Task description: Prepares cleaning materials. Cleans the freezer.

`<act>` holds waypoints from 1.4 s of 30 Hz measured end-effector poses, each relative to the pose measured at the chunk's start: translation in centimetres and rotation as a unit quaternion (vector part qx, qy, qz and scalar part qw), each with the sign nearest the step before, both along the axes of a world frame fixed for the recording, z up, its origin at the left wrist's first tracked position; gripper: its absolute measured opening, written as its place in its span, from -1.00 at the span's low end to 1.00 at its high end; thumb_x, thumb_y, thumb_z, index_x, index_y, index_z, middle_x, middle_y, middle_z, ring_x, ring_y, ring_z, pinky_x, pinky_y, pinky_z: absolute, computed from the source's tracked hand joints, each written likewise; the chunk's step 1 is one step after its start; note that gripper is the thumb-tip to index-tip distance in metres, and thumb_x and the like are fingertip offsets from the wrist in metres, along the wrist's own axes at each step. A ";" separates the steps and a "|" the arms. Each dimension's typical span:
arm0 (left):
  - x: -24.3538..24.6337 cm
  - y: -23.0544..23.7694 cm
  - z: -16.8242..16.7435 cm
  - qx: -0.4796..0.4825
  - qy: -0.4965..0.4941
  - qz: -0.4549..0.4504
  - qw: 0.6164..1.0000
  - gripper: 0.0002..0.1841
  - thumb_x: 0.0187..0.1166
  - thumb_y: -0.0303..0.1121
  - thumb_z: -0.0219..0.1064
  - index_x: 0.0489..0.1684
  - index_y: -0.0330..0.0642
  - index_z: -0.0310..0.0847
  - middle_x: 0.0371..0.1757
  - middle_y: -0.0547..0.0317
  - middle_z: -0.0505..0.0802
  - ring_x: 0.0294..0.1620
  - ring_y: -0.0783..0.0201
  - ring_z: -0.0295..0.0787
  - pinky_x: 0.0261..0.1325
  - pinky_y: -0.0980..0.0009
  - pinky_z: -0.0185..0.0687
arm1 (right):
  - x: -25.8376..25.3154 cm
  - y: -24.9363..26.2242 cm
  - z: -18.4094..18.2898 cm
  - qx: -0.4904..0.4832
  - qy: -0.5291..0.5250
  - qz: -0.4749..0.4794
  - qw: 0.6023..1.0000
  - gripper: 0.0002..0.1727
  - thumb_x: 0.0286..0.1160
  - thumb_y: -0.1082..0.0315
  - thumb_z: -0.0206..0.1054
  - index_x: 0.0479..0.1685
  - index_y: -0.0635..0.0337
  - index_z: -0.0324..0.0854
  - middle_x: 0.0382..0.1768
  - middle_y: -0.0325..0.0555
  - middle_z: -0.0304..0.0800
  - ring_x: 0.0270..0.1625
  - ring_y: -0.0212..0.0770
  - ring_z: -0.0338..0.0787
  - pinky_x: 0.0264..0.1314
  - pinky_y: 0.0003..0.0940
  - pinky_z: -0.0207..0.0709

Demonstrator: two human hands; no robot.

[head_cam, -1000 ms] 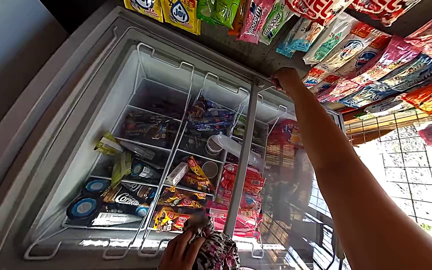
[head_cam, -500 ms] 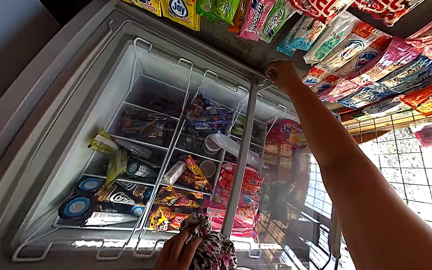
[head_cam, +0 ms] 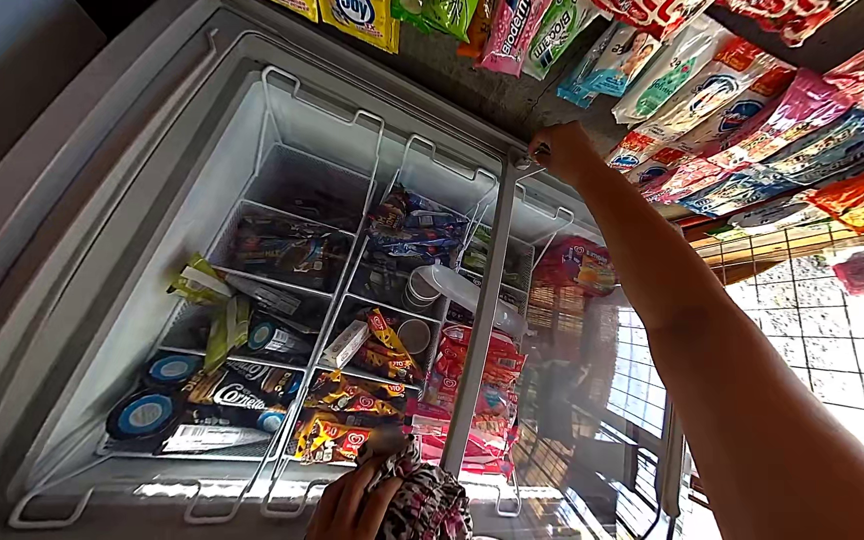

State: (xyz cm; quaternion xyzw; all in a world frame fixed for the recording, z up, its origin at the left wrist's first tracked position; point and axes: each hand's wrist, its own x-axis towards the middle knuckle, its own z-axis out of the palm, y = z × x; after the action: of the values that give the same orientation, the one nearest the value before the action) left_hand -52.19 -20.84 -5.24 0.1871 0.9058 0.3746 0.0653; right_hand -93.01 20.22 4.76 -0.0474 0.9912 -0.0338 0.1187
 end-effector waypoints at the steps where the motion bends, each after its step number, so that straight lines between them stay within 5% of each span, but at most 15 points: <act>1: 0.0 0.0 0.0 0.001 0.002 0.001 1.000 -0.44 -0.09 -0.08 0.66 -0.02 -0.13 0.83 0.22 -0.24 0.80 0.19 -0.27 0.71 0.20 -0.05 0.59 | -0.2 0.0 -0.2 0.008 -0.003 0.015 1.000 -0.77 0.61 0.53 0.27 0.12 0.35 0.75 0.14 0.29 0.80 0.32 0.26 0.74 0.48 0.19 0.46; 6: 0.2 0.1 -0.3 0.002 0.010 0.006 1.000 -0.45 -0.01 -0.05 0.63 0.00 -0.13 0.81 0.22 -0.26 0.79 0.19 -0.25 0.70 0.25 0.00 0.54 | -1.4 -0.8 0.8 0.121 -0.072 0.158 0.977 -0.77 0.69 0.55 0.18 0.13 0.40 0.71 0.16 0.37 0.77 0.33 0.40 0.72 0.44 0.30 0.47; 8: 0.2 0.0 -0.2 -0.002 0.008 -0.001 1.000 -0.45 0.00 -0.03 0.62 0.01 -0.11 0.80 0.22 -0.25 0.79 0.19 -0.24 0.69 0.25 0.01 0.54 | -1.5 -0.2 0.8 0.094 -0.075 0.159 0.980 -0.77 0.67 0.53 0.22 0.12 0.40 0.72 0.15 0.35 0.78 0.32 0.36 0.73 0.47 0.26 0.45; 14: 0.5 -0.1 -0.4 0.007 0.011 0.011 1.000 -0.46 -0.02 -0.06 0.63 0.00 -0.09 0.82 0.23 -0.24 0.80 0.19 -0.24 0.71 0.23 -0.01 0.57 | -1.7 -0.4 0.0 -0.091 -0.059 -0.164 0.981 -0.72 0.51 0.42 0.47 0.13 0.35 0.71 0.05 0.16 0.83 -0.05 -0.10 0.90 0.20 -0.15 0.74; 18: 0.3 0.0 -0.7 0.003 0.023 0.011 1.000 -0.47 0.09 0.04 0.55 0.01 -0.05 0.79 0.21 -0.19 0.80 0.19 -0.17 0.69 0.27 0.09 0.52 | -1.7 -1.1 0.5 0.047 -0.060 0.046 0.996 -0.78 0.54 0.53 0.34 0.07 0.41 0.75 0.12 0.37 0.79 0.29 0.35 0.74 0.45 0.30 0.46; 20: 0.2 -0.1 -0.6 0.003 0.017 0.007 1.000 -0.45 0.05 0.02 0.57 0.02 -0.07 0.80 0.22 -0.21 0.80 0.19 -0.19 0.69 0.27 0.06 0.52 | -2.4 -0.3 0.9 0.084 -0.075 0.161 0.980 -0.81 0.58 0.55 0.29 0.02 0.39 0.76 0.09 0.35 0.81 0.26 0.38 0.75 0.44 0.29 0.45; 23: 0.4 -0.2 -0.7 0.002 0.011 0.004 1.000 -0.46 0.03 0.02 0.56 0.01 -0.06 0.81 0.22 -0.19 0.81 0.20 -0.19 0.71 0.24 0.04 0.54 | -2.6 1.3 0.2 0.039 -0.048 0.201 0.978 -0.83 0.55 0.56 0.32 -0.04 0.39 0.79 0.04 0.32 0.83 0.20 0.35 0.78 0.42 0.28 0.47; 25: 0.3 -0.3 -0.6 0.009 0.006 0.004 1.000 -0.47 0.07 0.01 0.57 0.02 -0.06 0.80 0.23 -0.20 0.80 0.21 -0.19 0.71 0.26 0.03 0.54 | -2.8 2.2 0.1 -0.025 -0.037 0.137 0.990 -0.84 0.48 0.53 0.40 -0.05 0.39 0.79 -0.01 0.28 0.85 0.14 0.26 0.80 0.38 0.25 0.48; 28: 0.3 -0.3 -0.7 0.015 0.000 0.005 1.000 -0.51 0.20 0.03 0.52 0.07 -0.01 0.75 0.23 -0.16 0.78 0.24 -0.12 0.67 0.34 0.09 0.47 | -2.8 0.9 0.9 -0.053 -0.094 -0.020 0.994 -0.79 0.52 0.49 0.42 0.07 0.34 0.74 -0.04 0.15 0.85 -0.02 -0.04 0.89 0.27 -0.09 0.70; 33: 0.2 -0.2 -0.6 0.019 0.001 0.008 1.000 -0.52 0.25 0.05 0.48 0.07 -0.01 0.73 0.22 -0.14 0.78 0.23 -0.10 0.65 0.34 0.13 0.43 | -3.8 0.2 1.6 -0.022 -0.140 -0.004 0.990 -0.80 0.51 0.49 0.44 0.06 0.33 0.75 -0.03 0.14 0.85 -0.02 -0.07 0.89 0.29 -0.13 0.69; 36: 0.2 -0.4 -0.7 0.022 0.003 0.006 1.000 -0.52 0.28 0.06 0.46 0.08 0.01 0.73 0.23 -0.12 0.78 0.24 -0.08 0.64 0.34 0.16 0.43 | -3.0 0.8 1.1 -0.004 -0.086 0.063 0.994 -0.81 0.51 0.49 0.43 0.03 0.33 0.79 0.02 0.26 0.83 0.15 0.19 0.80 0.42 0.18 0.48; 38: 0.2 -0.3 -1.0 0.028 0.008 0.009 1.000 -0.51 0.29 0.09 0.46 0.09 0.02 0.72 0.24 -0.11 0.77 0.25 -0.06 0.63 0.35 0.18 0.41 | -2.4 1.9 0.4 -0.019 -0.035 0.090 0.995 -0.82 0.51 0.45 0.43 -0.01 0.32 0.80 -0.03 0.24 0.85 0.10 0.17 0.82 0.34 0.16 0.53; 42: 0.5 -0.2 -1.5 0.031 0.021 0.017 0.999 -0.50 0.31 0.16 0.42 0.10 0.07 0.70 0.24 -0.07 0.75 0.26 -0.01 0.61 0.37 0.23 0.38 | -2.0 -0.6 0.5 -0.035 -0.066 -0.079 0.994 -0.75 0.49 0.47 0.44 0.08 0.37 0.73 0.03 0.19 0.81 -0.03 -0.05 0.88 0.24 -0.11 0.71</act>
State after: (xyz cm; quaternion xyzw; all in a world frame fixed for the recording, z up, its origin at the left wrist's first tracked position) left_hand -51.73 -21.04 -6.76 0.1810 0.8980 0.3996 0.0342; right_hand -94.96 19.62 5.28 0.0294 0.9800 -0.0806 0.1794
